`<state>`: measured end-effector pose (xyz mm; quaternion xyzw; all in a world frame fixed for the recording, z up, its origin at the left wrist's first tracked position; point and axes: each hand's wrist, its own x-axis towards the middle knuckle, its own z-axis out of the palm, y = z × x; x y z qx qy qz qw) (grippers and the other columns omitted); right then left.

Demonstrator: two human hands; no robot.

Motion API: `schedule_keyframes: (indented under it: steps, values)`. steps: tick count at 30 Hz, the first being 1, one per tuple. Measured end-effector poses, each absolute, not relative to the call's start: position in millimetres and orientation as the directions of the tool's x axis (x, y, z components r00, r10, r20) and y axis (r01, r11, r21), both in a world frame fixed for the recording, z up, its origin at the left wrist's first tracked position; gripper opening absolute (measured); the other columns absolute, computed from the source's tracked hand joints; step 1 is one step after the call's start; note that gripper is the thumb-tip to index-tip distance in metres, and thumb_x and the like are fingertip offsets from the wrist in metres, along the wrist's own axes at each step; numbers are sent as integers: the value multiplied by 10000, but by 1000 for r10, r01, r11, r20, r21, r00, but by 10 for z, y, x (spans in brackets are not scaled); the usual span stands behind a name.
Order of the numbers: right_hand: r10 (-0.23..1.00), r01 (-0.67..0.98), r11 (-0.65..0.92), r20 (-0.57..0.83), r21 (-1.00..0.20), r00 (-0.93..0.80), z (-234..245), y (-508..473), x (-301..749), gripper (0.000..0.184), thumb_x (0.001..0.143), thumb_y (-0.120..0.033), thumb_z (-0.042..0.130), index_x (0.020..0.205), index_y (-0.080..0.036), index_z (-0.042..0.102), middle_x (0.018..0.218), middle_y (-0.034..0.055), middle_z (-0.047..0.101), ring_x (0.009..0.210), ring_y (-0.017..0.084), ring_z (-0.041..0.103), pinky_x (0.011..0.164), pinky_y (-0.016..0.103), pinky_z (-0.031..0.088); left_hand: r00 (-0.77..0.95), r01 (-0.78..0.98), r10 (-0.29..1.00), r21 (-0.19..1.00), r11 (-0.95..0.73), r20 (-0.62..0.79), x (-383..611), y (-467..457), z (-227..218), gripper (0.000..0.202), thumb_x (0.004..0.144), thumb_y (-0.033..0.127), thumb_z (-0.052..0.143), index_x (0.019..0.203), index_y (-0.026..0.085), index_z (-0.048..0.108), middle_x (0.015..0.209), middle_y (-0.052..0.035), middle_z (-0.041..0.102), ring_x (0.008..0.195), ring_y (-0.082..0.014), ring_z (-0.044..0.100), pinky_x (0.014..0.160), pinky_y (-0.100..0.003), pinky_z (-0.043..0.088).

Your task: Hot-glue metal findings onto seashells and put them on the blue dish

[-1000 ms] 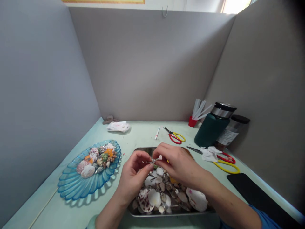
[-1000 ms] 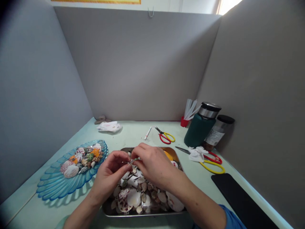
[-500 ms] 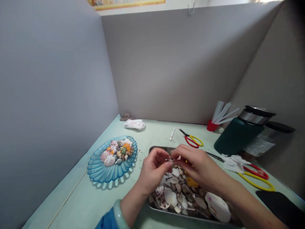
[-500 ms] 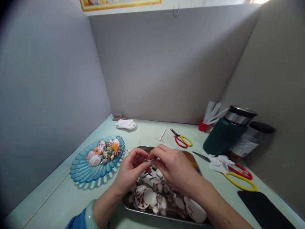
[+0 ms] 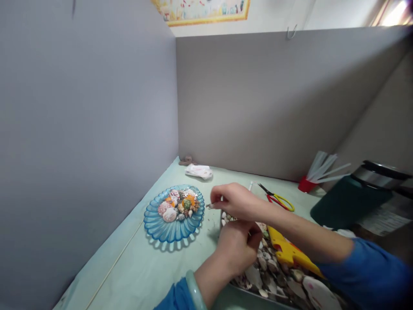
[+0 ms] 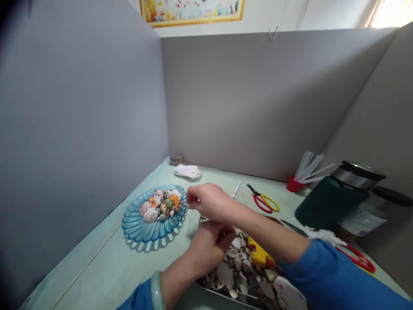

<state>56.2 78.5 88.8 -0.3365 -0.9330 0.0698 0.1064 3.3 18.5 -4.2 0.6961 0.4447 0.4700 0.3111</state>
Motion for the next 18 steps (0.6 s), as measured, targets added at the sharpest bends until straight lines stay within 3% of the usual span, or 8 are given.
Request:
schedule_keyframes:
  steps: [6, 9, 13, 18]
  values:
    - [514, 513, 855, 0, -73, -858, 617, 914, -169, 100, 687, -237, 696, 785, -245, 680, 737, -16, 696, 667, 146, 615, 492, 193, 324, 174, 363, 894, 817, -449, 414, 48, 196, -71, 238, 734, 196, 554, 920, 227, 698, 823, -89, 720, 818, -289, 621, 697, -346, 477]
    - [512, 512, 859, 10, 19, -859, 544, 915, -313, 136, 695, -151, 652, 818, -205, 676, 776, 50, 710, 719, 191, 637, 526, 220, 345, 174, 372, 873, 790, -487, 456, 50, 203, -76, 311, 725, 176, 558, 999, 247, 686, 836, -93, 724, 896, -313, 608, 755, -367, 477]
    - [555, 563, 822, 101, 86, -826, 637, 964, -153, 161, 764, -127, 577, 897, -176, 654, 848, 99, 712, 766, 223, 639, 563, 249, 351, 207, 453, 876, 751, -481, 436, 33, 200, -74, 273, 746, 182, 545, 964, 238, 697, 830, -89, 730, 827, -283, 627, 699, -335, 477]
    - [630, 650, 756, 189, 73, -753, 845, 925, 510, 110, 836, -214, 541, 815, -205, 648, 804, 46, 703, 716, 180, 612, 566, 239, 330, 252, 489, 876, 727, -482, 411, 12, 185, -73, 183, 765, 191, 535, 808, 211, 711, 723, -62, 719, 653, -218, 625, 594, -286, 438]
